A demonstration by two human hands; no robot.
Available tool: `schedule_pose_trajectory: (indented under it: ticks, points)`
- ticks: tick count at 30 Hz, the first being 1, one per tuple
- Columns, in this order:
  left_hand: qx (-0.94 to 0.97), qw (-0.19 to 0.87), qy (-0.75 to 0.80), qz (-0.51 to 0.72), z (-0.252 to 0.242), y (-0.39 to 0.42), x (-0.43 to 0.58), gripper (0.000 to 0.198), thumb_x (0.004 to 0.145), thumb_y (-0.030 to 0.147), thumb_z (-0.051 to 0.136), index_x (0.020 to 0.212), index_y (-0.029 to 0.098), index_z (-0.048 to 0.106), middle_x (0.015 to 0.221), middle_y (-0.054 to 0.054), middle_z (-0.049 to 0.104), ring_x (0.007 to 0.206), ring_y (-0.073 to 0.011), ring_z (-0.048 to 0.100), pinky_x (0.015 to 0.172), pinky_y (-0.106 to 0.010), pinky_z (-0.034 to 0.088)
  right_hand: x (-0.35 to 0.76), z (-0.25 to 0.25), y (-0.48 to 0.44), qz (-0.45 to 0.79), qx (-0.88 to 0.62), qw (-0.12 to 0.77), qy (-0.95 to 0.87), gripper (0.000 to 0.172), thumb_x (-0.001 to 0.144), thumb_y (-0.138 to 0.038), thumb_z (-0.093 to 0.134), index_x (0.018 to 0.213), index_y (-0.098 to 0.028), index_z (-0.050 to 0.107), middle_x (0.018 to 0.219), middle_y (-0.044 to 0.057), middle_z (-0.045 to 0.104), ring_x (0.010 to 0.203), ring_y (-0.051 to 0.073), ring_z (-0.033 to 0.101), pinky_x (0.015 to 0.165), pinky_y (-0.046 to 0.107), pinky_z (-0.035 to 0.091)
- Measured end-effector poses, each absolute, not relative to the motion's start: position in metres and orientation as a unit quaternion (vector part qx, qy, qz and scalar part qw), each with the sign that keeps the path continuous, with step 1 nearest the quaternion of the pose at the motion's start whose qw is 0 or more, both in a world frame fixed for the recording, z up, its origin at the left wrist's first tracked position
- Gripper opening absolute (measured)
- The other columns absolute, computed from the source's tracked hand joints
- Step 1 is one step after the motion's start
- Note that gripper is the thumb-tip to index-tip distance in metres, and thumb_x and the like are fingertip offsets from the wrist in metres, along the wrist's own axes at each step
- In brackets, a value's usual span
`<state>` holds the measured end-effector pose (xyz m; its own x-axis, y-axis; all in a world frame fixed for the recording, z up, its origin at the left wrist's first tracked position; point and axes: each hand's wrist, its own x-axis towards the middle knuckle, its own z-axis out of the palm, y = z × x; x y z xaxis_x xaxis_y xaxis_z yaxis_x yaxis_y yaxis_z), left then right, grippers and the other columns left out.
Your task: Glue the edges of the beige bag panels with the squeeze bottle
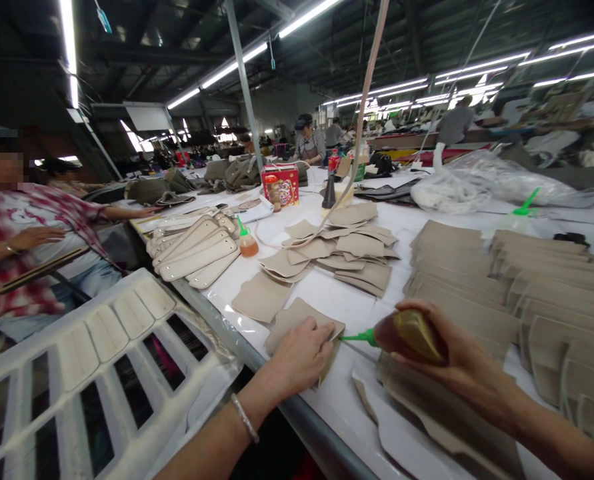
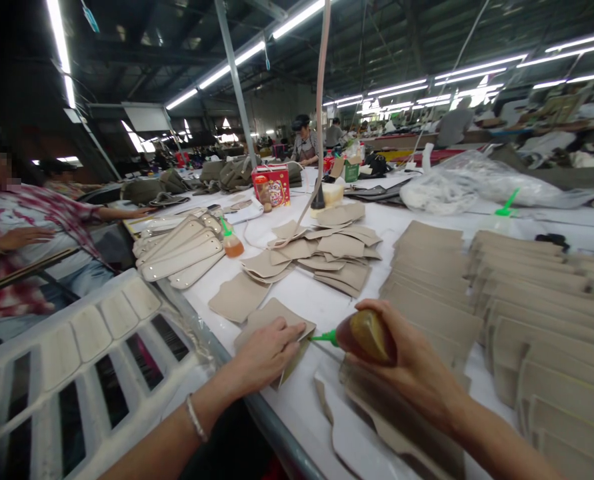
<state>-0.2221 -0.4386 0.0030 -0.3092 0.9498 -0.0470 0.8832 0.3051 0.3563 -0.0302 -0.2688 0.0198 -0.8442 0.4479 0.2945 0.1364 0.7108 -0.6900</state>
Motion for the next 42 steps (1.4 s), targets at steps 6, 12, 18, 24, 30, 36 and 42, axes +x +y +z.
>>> schedule_pose_trajectory:
  ticks: [6, 12, 18, 24, 30, 36, 42]
  points:
    - [0.572, 0.12, 0.8, 0.134, 0.0, -0.438, -0.223, 0.04, 0.096, 0.029, 0.03, 0.129, 0.031, 0.052, 0.092, -0.002, 0.053, 0.084, -0.021, 0.06, 0.075, -0.031, 0.045, -0.032, 0.013, -0.264, 0.297, -0.151, 0.273, -0.903, 0.044, 0.085, -0.049, 0.064, 0.12, -0.031, 0.044, 0.102, 0.001, 0.06, 0.083, 0.022, 0.063, 0.075, 0.034, 0.05]
    - [0.57, 0.118, 0.803, 0.127, 0.001, -0.437, -0.223, 0.038, 0.095, 0.029, 0.03, 0.123, 0.029, 0.056, 0.091, -0.002, 0.052, 0.081, -0.0197, 0.059, 0.073, -0.03, 0.044, -0.029, 0.016, -0.273, 0.292, -0.14, 0.256, -0.911, 0.041, 0.088, -0.045, 0.061, 0.122, -0.033, 0.042, 0.104, 0.0, 0.06, 0.083, 0.02, 0.063, 0.072, 0.032, 0.051]
    - [0.57, 0.121, 0.802, 0.133, 0.0, -0.437, -0.224, 0.04, 0.096, 0.029, 0.029, 0.127, 0.029, 0.054, 0.093, -0.003, 0.054, 0.082, -0.0209, 0.059, 0.075, -0.032, 0.045, -0.034, 0.017, -0.275, 0.289, -0.172, 0.268, -0.903, 0.04, 0.089, -0.045, 0.06, 0.121, -0.028, 0.043, 0.103, 0.003, 0.059, 0.084, 0.022, 0.06, 0.075, 0.035, 0.048]
    - [0.559, 0.129, 0.805, 0.151, 0.001, -0.438, -0.221, 0.041, 0.095, 0.029, 0.031, 0.13, 0.028, 0.053, 0.096, -0.004, 0.055, 0.086, -0.0216, 0.06, 0.079, -0.032, 0.046, -0.024, 0.011, -0.296, 0.329, -0.173, 0.232, -0.899, 0.049, 0.085, -0.051, 0.065, 0.122, -0.03, 0.041, 0.107, 0.001, 0.061, 0.088, 0.021, 0.062, 0.076, 0.032, 0.052]
    - [0.552, 0.134, 0.808, 0.157, 0.001, -0.438, -0.222, 0.043, 0.094, 0.029, 0.032, 0.131, 0.027, 0.053, 0.1, -0.005, 0.057, 0.089, -0.0224, 0.061, 0.082, -0.034, 0.047, -0.023, 0.011, -0.299, 0.383, -0.186, 0.219, -0.878, 0.051, 0.084, -0.052, 0.064, 0.123, -0.028, 0.042, 0.108, 0.002, 0.061, 0.09, 0.022, 0.063, 0.078, 0.033, 0.051]
    - [0.543, 0.136, 0.81, 0.175, -0.001, -0.439, -0.221, 0.044, 0.093, 0.03, 0.035, 0.132, 0.026, 0.054, 0.105, -0.006, 0.058, 0.095, -0.0232, 0.061, 0.087, -0.034, 0.047, -0.021, 0.013, -0.305, 0.403, -0.185, 0.212, -0.871, 0.054, 0.08, -0.054, 0.069, 0.121, -0.028, 0.046, 0.113, 0.002, 0.061, 0.097, 0.024, 0.063, 0.083, 0.032, 0.051]
    - [0.537, 0.138, 0.814, 0.176, -0.001, -0.439, -0.22, 0.045, 0.093, 0.032, 0.034, 0.132, 0.025, 0.055, 0.105, -0.007, 0.059, 0.096, -0.0245, 0.061, 0.088, -0.036, 0.048, -0.02, 0.008, -0.304, 0.422, -0.221, 0.22, -0.851, 0.055, 0.08, -0.057, 0.066, 0.121, -0.028, 0.043, 0.111, 0.002, 0.059, 0.097, 0.023, 0.06, 0.089, 0.034, 0.047]
